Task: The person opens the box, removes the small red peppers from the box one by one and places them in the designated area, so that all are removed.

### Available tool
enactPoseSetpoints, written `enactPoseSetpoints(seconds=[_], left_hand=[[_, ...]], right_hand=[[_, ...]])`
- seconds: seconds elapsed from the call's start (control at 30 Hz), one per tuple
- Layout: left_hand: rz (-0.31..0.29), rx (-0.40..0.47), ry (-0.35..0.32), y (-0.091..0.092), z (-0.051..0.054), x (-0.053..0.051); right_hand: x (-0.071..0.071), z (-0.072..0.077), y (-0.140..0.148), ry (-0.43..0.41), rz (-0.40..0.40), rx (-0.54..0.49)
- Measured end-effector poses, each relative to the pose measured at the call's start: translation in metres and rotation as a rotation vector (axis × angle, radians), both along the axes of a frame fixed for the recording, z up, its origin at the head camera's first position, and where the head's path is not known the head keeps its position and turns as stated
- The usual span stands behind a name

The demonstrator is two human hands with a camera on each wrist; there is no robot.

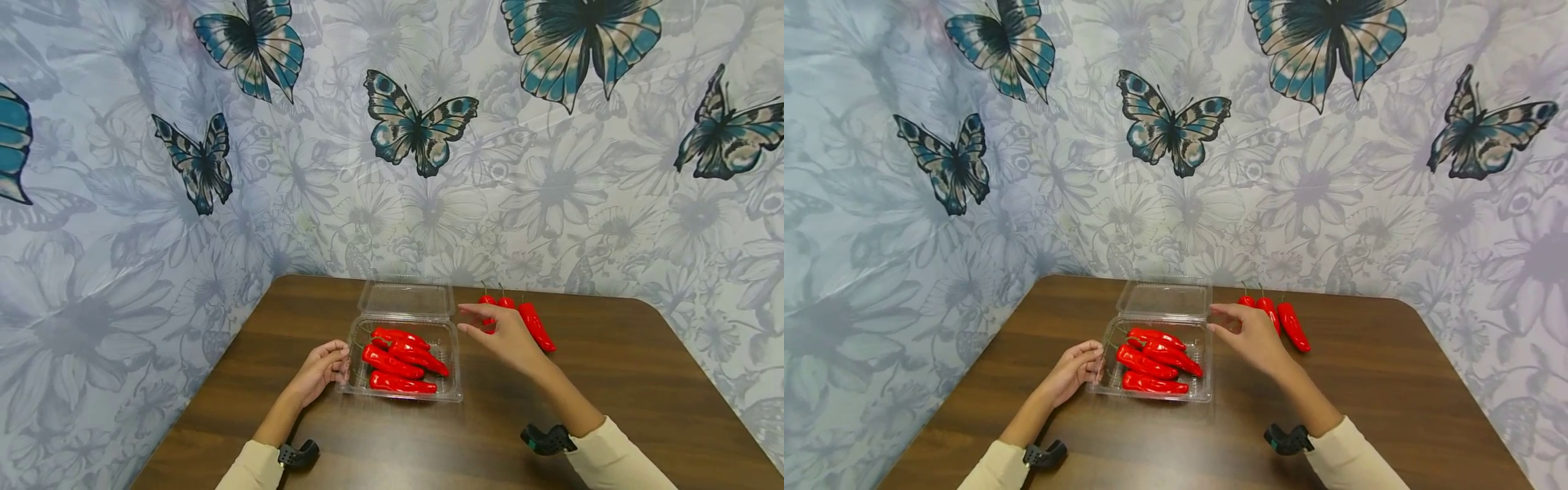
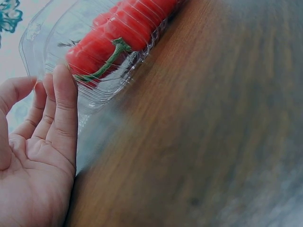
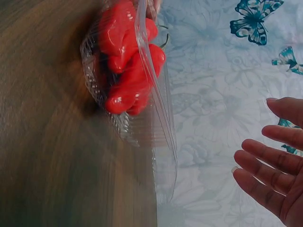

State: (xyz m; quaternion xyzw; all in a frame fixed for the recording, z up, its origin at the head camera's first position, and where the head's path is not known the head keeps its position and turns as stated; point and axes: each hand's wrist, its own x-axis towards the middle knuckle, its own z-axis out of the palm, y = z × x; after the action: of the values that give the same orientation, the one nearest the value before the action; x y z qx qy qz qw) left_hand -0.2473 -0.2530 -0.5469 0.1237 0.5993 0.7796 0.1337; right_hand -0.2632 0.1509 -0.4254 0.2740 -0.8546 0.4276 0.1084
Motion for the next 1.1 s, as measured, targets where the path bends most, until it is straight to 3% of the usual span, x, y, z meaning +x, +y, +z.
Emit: enactPoseSetpoints(seconds=[0.5, 0.73, 1.1], left_hand=[[-0.022, 0.015, 0.007, 0.000, -0.003, 0.000], [-0.007, 0.011, 0.006, 0.000, -0.003, -0.001], [0.000, 0.011, 0.002, 0.000, -0.002, 0.000]], right_hand=[[0.001, -0.009, -0.021, -0.012, 0.143, -0.014], [0.001, -0.013, -0.032, -0.026, 0.157, 0.022], [-0.006, -0.028, -0.049, 0.022, 0.234, 0.045]])
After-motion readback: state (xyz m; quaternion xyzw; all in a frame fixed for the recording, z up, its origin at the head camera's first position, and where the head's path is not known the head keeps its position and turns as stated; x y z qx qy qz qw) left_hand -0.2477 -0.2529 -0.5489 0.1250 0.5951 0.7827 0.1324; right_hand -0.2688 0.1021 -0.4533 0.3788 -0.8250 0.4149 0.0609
